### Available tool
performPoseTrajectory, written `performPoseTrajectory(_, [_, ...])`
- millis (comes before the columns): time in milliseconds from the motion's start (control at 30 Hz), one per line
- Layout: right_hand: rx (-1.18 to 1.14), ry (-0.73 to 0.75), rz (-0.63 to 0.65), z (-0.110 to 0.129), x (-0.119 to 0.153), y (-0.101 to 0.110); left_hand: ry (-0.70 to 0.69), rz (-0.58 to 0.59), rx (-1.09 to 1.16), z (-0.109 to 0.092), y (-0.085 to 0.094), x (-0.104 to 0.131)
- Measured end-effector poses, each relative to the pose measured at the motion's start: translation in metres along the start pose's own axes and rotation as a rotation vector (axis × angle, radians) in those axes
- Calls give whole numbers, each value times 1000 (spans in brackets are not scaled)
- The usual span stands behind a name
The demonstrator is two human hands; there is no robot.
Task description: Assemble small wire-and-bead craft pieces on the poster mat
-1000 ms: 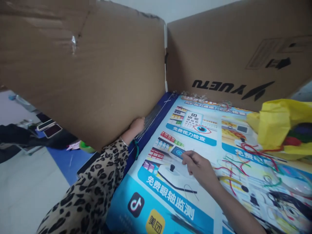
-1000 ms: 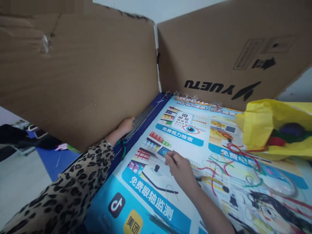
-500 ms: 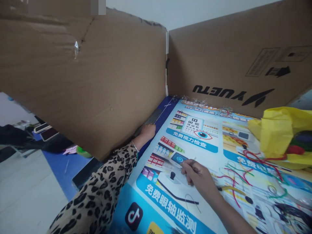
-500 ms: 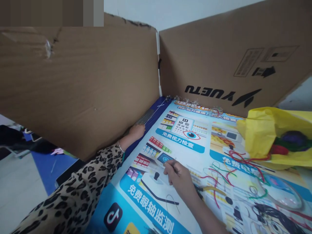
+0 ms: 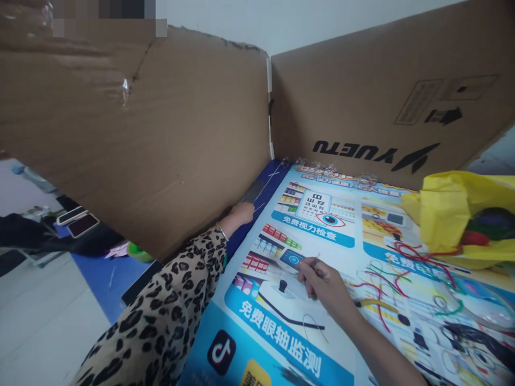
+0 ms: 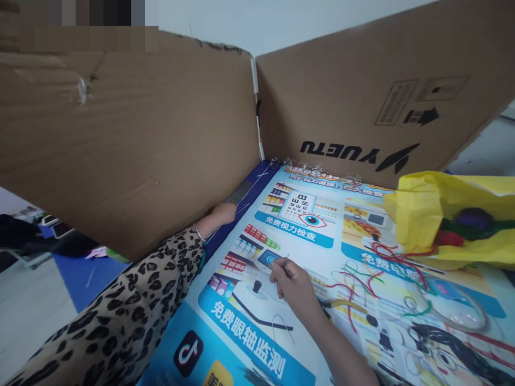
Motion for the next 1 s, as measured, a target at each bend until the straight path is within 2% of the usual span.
performPoseTrajectory(133, [-16, -14, 3, -5, -1, 1, 29, 15, -28, 14, 2, 5])
performPoseTrajectory(233, [-45, -15, -3, -9, -3, 1, 10, -13, -17, 16, 5, 8])
performPoseTrajectory(433, [-61, -6, 0, -12, -3, 1, -78, -126, 53, 1, 12, 6])
performPoseTrajectory(600, [-61, -19, 3, -7, -2, 1, -136, -148, 137, -8, 9, 3])
performPoseTrajectory(800, [-60, -50, 3, -4, 0, 2, -118, -192, 211, -7, -2, 7])
performPoseTrajectory(1000, [-17, -57, 20, -5, 2, 5, -41, -275, 226, -14, -6, 17])
Point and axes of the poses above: each hand's wrist, its own x-axis away from the middle knuckle, its own y-axis out of the back of the hand, z = x × y, the point moved 8 cm from there along -x, towards the middle knuckle, and after that the axes turned 8 degrees about -z, right-handed, at the moved point
